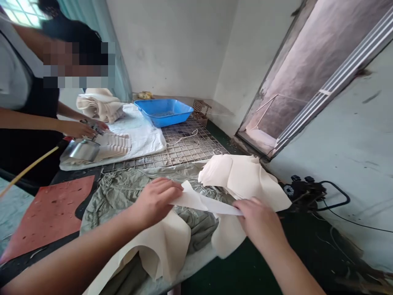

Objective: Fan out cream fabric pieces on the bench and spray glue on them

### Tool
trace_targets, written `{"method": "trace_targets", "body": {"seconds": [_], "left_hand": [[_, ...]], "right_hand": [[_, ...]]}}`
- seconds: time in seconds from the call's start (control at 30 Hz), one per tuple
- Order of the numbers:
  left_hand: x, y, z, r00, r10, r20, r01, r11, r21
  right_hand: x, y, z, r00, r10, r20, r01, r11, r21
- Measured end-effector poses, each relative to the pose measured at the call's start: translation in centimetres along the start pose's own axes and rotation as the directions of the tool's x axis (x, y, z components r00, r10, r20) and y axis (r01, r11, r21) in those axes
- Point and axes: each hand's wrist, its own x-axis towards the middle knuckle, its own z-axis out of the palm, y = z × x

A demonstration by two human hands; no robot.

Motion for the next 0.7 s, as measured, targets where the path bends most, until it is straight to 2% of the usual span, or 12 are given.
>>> {"method": "trace_targets", "body": {"seconds": [0.1,0.13,0.2,0.27,0.33,0.4,0.43,0.5,0.57,0.63,0.67,0.7], "left_hand": [[-2.5,0.0,-4.3,0.991,-0.089,-0.095,0.079,0.992,-0.101],[-3.5,0.2,-5.3,0.985,-0.144,-0.094,0.129,0.979,-0.155],[-5.5,1.1,-7.0,0.962,-0.262,-0.078,0.231,0.932,-0.279],[-7.2,2.3,-8.1,0.902,-0.422,-0.091,0.355,0.845,-0.400],[-8.6,3.4,-9.0,0.775,-0.624,-0.100,0.494,0.697,-0.520],[-9.5,4.1,-9.9,0.593,-0.805,-0.019,0.622,0.473,-0.624],[-9.9,4.1,-10.3,0.498,-0.866,0.053,0.670,0.345,-0.657],[-11.1,3.3,-10.5,0.324,-0.922,0.214,0.735,0.103,-0.670],[-13.2,1.6,-9.6,0.194,-0.929,0.314,0.759,-0.061,-0.649],[-16.3,-0.5,-7.4,0.115,-0.931,0.345,0.762,-0.141,-0.632],[-18.2,-1.5,-5.9,0.097,-0.934,0.344,0.768,-0.149,-0.622],[-20.1,-2.4,-4.4,0.043,-0.943,0.330,0.789,-0.170,-0.590]], "right_hand": [[-1.2,0.8,-0.8,0.980,0.185,-0.067,-0.154,0.933,0.325],[-1.6,0.4,-1.0,0.964,0.256,-0.066,-0.196,0.859,0.472],[-2.2,-0.9,-1.3,0.941,0.338,0.004,-0.232,0.637,0.735],[-2.2,-2.4,-1.8,0.937,0.345,0.056,-0.216,0.444,0.870],[-1.3,-3.4,-2.9,0.921,0.385,0.054,-0.217,0.395,0.893],[0.6,-4.0,-4.4,0.915,0.391,0.100,-0.287,0.455,0.843],[2.1,-4.3,-4.9,0.922,0.353,0.156,-0.327,0.499,0.803],[5.7,-5.2,-4.8,0.934,0.179,0.309,-0.354,0.591,0.725],[9.5,-6.7,-2.5,0.889,-0.077,0.451,-0.297,0.653,0.696],[12.5,-8.7,2.2,0.759,-0.266,0.595,-0.286,0.684,0.671],[13.5,-9.7,5.1,0.687,-0.291,0.666,-0.317,0.705,0.635],[14.1,-10.8,8.0,0.626,-0.287,0.725,-0.352,0.726,0.591]]}}
